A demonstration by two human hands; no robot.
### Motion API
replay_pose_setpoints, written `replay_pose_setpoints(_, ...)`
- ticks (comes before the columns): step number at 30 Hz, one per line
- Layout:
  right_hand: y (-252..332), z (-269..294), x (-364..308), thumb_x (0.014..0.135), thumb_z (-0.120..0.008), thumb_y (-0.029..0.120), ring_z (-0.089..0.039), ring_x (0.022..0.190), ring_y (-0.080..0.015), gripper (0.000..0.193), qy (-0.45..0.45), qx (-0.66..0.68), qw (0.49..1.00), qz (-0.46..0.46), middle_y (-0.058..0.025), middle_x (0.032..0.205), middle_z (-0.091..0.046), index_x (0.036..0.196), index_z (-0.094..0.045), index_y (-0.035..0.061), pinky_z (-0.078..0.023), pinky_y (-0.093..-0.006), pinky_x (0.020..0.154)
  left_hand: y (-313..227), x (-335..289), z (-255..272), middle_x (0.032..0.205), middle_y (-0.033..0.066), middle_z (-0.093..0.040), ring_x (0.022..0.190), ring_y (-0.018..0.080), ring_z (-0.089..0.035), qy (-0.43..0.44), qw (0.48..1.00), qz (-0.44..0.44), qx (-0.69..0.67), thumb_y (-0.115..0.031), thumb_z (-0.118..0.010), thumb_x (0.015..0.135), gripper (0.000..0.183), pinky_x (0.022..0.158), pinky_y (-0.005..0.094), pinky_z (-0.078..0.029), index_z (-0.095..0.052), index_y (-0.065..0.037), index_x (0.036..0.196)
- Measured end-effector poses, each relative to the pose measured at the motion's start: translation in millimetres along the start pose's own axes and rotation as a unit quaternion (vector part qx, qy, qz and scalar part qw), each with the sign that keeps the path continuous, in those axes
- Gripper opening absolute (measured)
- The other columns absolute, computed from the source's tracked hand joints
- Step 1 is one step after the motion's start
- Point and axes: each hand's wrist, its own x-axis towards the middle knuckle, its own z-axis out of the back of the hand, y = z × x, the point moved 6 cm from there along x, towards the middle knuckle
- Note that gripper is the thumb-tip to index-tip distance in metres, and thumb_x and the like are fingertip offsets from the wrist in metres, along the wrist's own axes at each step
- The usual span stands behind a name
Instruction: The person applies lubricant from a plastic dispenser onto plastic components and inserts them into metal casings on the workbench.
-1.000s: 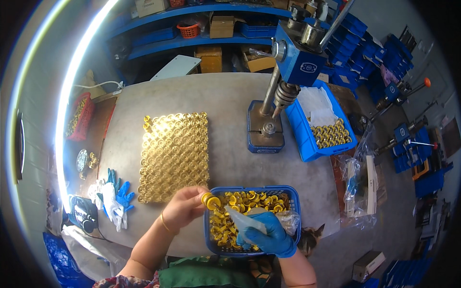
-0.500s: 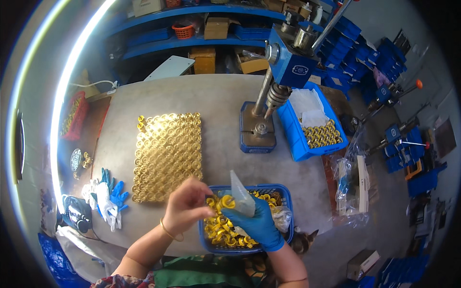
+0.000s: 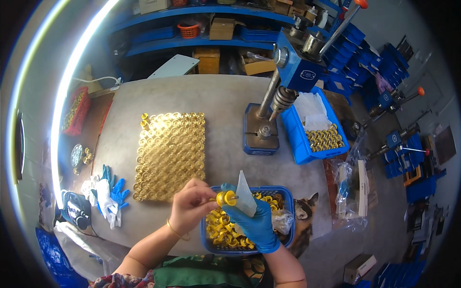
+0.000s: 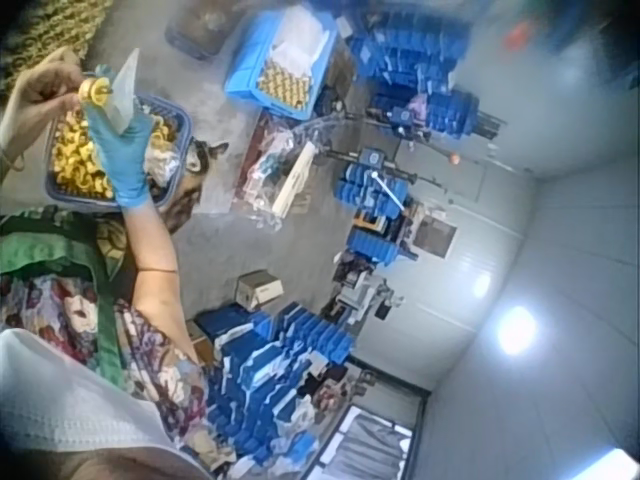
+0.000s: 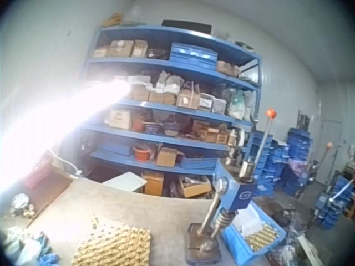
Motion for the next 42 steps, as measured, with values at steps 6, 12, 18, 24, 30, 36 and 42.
replay_pose_setpoints(6, -9.0, 0.9, 2.1, 0.076, -0.062, 0.004, -0.054, 0.074, -0.0061, 0.028, -0.002, -0.020, 1.000, 0.008, -0.0052, 0.111, -0.056, 0.104, -0.058, 0.0019, -0.046, -0.0195, 0.060, 4.3, 0.2, 3.5, 0.078, -0.0019, -0.046, 0.060, 0.0031, -0.039, -0.004, 1.000, 0.013, -0.004, 0.001, -0.068, 0.069, 0.016, 0.053, 0.0168, -0.034, -0.063, -0.004, 0.084)
replay_pose_setpoints(12, -6.7, 2.4, -1.3, 0.081, -0.059, 0.010, -0.055, 0.068, -0.0064, 0.026, 0.029, 0.050, 0.998, 0.023, -0.0054, 0.087, -0.060, 0.102, -0.056, -0.0045, -0.044, -0.0188, 0.060, 15.9, 7.8, 16.6, 0.083, -0.0010, -0.047, 0.070, 0.0039, -0.043, -0.021, 0.988, 0.088, -0.126, 0.000, -0.060, 0.078, 0.005, 0.061, 0.0174, -0.035, -0.058, -0.001, 0.082)
replay_pose_setpoints(18, -8.8, 6.6, -6.7, 0.085, -0.053, 0.021, -0.053, 0.051, -0.0078, 0.026, 0.100, -0.013, 0.992, -0.071, -0.0066, 0.067, -0.060, 0.079, -0.060, -0.0037, -0.043, -0.0195, 0.047, 24.4, 12.6, 22.7, 0.084, -0.0020, -0.046, 0.072, 0.0038, -0.042, 0.005, 0.985, 0.080, -0.156, -0.002, -0.061, 0.078, 0.005, 0.062, 0.0174, -0.034, -0.059, -0.003, 0.082)
replay_pose_setpoints(24, -6.6, 7.9, -7.0, 0.085, -0.054, 0.021, -0.051, 0.045, -0.0063, 0.026, 0.093, -0.037, 0.991, -0.092, -0.0042, 0.059, -0.057, 0.074, -0.060, -0.0024, -0.041, -0.0181, 0.043, 17.6, 12.7, 20.7, 0.086, -0.0019, -0.046, 0.072, 0.0038, -0.042, 0.038, 0.990, 0.068, -0.118, -0.003, -0.061, 0.078, 0.005, 0.062, 0.0174, -0.035, -0.059, -0.003, 0.083)
replay_pose_setpoints(30, -3.3, 6.0, -7.0, 0.085, -0.055, 0.020, -0.051, 0.045, -0.0056, 0.025, 0.078, -0.031, 0.991, -0.100, -0.0030, 0.058, -0.057, 0.074, -0.061, -0.0020, -0.040, -0.0180, 0.042, 27.1, 11.7, 19.4, 0.085, -0.0030, -0.044, 0.068, 0.0022, -0.040, 0.072, 0.980, 0.098, -0.156, -0.006, -0.059, 0.081, 0.005, 0.059, 0.0161, -0.034, -0.058, -0.002, 0.083)
replay_pose_setpoints(36, -3.1, 5.8, -7.1, 0.084, -0.055, 0.020, -0.050, 0.045, -0.0050, 0.026, 0.074, -0.020, 0.993, -0.089, -0.0019, 0.057, -0.056, 0.069, -0.060, -0.0002, -0.039, -0.0180, 0.042, 33.0, 8.2, 16.6, 0.082, -0.0052, -0.042, 0.058, 0.0001, -0.034, 0.088, 0.959, 0.162, -0.214, -0.012, -0.056, 0.084, 0.010, 0.048, 0.0159, -0.027, -0.058, -0.002, 0.083)
replay_pose_setpoints(42, -5.4, 6.8, -6.7, 0.084, -0.055, 0.021, -0.049, 0.045, -0.0048, 0.028, 0.095, -0.019, 0.991, -0.093, -0.0015, 0.055, -0.055, 0.066, -0.060, 0.0004, -0.038, -0.0178, 0.041, 31.2, 7.8, 13.1, 0.079, -0.0051, -0.042, 0.056, 0.0017, -0.033, 0.109, 0.951, 0.186, -0.222, -0.017, -0.053, 0.086, 0.016, 0.047, 0.0171, -0.027, -0.058, -0.002, 0.083)
